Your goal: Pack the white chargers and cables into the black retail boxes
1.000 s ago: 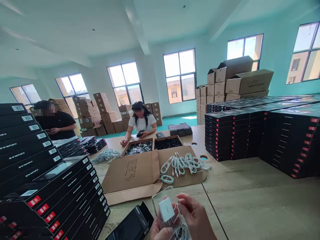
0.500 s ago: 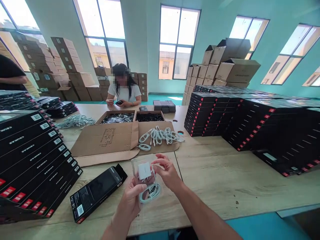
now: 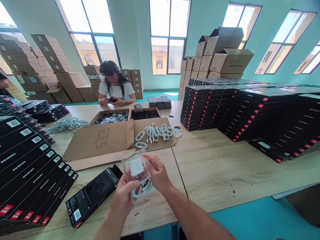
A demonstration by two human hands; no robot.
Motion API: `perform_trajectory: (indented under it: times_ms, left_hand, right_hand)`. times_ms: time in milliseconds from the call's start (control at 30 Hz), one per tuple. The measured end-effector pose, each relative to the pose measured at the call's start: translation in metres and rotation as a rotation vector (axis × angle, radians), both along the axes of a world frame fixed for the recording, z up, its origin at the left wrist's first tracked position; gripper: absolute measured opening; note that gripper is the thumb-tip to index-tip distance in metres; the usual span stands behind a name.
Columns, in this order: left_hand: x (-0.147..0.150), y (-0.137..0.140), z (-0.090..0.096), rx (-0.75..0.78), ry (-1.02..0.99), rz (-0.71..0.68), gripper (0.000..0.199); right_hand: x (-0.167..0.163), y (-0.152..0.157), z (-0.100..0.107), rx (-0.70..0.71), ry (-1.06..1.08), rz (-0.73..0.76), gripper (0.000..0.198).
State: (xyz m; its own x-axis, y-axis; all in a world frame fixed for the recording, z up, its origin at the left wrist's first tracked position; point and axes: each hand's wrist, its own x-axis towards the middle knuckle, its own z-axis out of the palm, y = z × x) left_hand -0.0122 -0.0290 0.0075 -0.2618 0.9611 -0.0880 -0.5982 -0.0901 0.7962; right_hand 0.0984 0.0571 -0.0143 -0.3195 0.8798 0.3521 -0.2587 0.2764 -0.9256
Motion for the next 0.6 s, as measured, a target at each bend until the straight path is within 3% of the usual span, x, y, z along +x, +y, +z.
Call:
perform_trajectory:
  times_ms: [133, 333, 500, 600]
  left_hand:
    - [0.003, 0.004, 0.006, 0.002, -0.039, 0.057, 0.080]
    - [0.004, 0.007, -0.001, 0.019, -0.084, 0.081, 0.083]
    - [0.000, 0.003, -0.004, -0.011, -0.026, 0.094, 0.086]
    - [-0.004, 0.002, -0.003, -0.039, -0.020, 0.121, 0.085]
  right_hand:
    - [0.002, 0.002, 0.009, 0.069, -0.151, 0.022, 0.036]
    - [-0.005, 0.003, 0.012, -0.012, -0.072, 0.007, 0.035]
    - [-0.014, -0.003, 0.003, 0.039, -0.069, -0.073, 0.035]
    - [-0.020, -0.002, -0.004, 0.016, -0.093, -0.039, 0.035]
